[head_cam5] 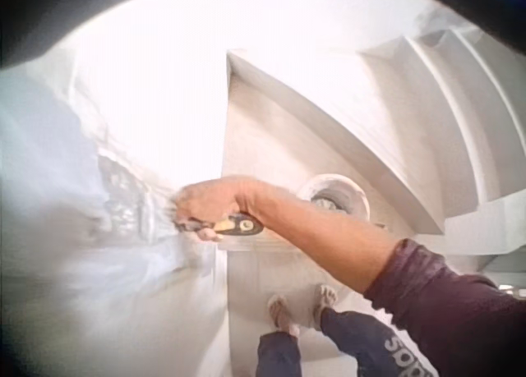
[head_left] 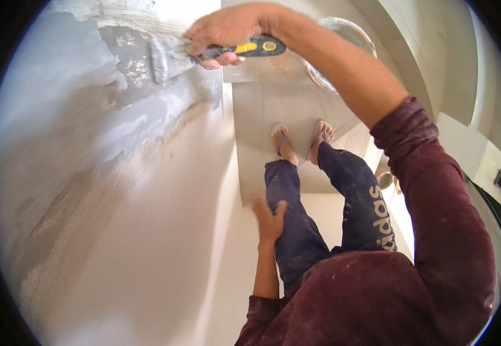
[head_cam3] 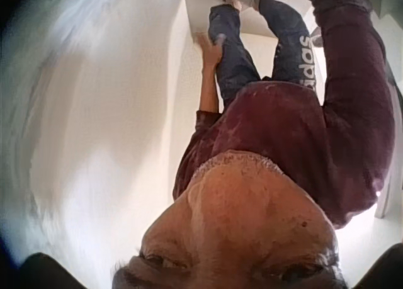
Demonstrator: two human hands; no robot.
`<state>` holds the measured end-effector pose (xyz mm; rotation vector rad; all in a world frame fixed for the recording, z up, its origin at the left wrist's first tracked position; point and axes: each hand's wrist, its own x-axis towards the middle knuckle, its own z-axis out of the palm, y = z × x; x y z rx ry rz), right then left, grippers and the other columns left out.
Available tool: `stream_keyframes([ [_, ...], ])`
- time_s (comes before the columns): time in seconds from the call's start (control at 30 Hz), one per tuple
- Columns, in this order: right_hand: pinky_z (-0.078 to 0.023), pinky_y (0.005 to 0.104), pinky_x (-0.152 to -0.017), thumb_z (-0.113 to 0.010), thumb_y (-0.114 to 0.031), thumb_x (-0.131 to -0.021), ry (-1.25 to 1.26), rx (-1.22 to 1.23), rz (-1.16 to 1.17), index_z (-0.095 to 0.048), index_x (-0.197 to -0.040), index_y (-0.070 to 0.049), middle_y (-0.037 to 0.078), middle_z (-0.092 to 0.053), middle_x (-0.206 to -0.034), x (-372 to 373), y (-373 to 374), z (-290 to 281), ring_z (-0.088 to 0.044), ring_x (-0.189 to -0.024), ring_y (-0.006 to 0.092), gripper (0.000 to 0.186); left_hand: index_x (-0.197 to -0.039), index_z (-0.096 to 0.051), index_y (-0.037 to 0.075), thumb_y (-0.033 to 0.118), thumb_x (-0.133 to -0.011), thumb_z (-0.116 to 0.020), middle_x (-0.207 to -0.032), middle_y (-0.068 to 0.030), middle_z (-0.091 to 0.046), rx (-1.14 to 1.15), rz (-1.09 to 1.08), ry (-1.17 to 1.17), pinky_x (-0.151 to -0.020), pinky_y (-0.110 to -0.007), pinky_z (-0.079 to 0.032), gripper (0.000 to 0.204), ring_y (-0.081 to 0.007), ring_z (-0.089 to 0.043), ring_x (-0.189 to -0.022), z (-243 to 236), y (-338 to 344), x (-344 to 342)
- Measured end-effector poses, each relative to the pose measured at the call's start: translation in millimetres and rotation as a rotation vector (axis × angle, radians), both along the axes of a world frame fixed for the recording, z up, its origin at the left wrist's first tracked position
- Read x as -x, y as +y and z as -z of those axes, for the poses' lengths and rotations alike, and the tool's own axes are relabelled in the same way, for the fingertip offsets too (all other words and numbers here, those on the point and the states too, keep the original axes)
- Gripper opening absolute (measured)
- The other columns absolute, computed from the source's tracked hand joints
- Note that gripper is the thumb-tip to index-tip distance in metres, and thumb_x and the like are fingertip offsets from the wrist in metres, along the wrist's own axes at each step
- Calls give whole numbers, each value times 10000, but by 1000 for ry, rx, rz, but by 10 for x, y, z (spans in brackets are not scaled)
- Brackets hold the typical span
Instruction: The person applies plaster to a wall using a trowel, smoothing the surface in broad strokes. They repeatedly scoop plaster from a bucket and spread it across the wall area.
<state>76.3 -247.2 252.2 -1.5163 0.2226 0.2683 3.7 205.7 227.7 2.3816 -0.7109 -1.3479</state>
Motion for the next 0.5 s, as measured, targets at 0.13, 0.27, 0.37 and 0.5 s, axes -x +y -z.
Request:
stream_keyframes([
  [0.13,-474,269,-465,-444,-251,-961,174,83,182,-557,-908,-42,31,-575,-758,333,-30,-381,-550,-571,98,243,-1419,-395,119,319,-835,-641,-1494,-280,-208,-112,200,99,-1064,-610,-277,665,-478,-214,-1368,-238,-107,-109],
  [0.27,-464,323,-415,-459,-138,-869,465,227,234,-579,-824,8,101,-577,-602,664,264,762,-561,-476,181,194,-1325,-506,121,339,-811,-652,-1481,-244,-268,-201,525,-29,-1054,-572,-308,577,-461,-283,-1339,2,-20,-74],
  [0.37,-461,382,-376,-458,-50,-775,626,213,311,-580,-699,50,164,-596,-558,839,527,1092,-581,-425,255,176,-1231,-583,112,355,-787,-660,-1445,-226,-360,-247,520,-62,-1102,-475,-294,512,-416,-360,-1308,-57,-371,-30],
  [0.5,-457,398,-416,-505,-27,-728,690,229,289,-601,-639,45,172,-581,-549,563,656,1474,-600,-485,261,149,-1195,-613,107,316,-793,-638,-1386,-195,-458,-293,531,-8,-1092,-479,-290,454,-379,-373,-1313,153,-417,-255],
])
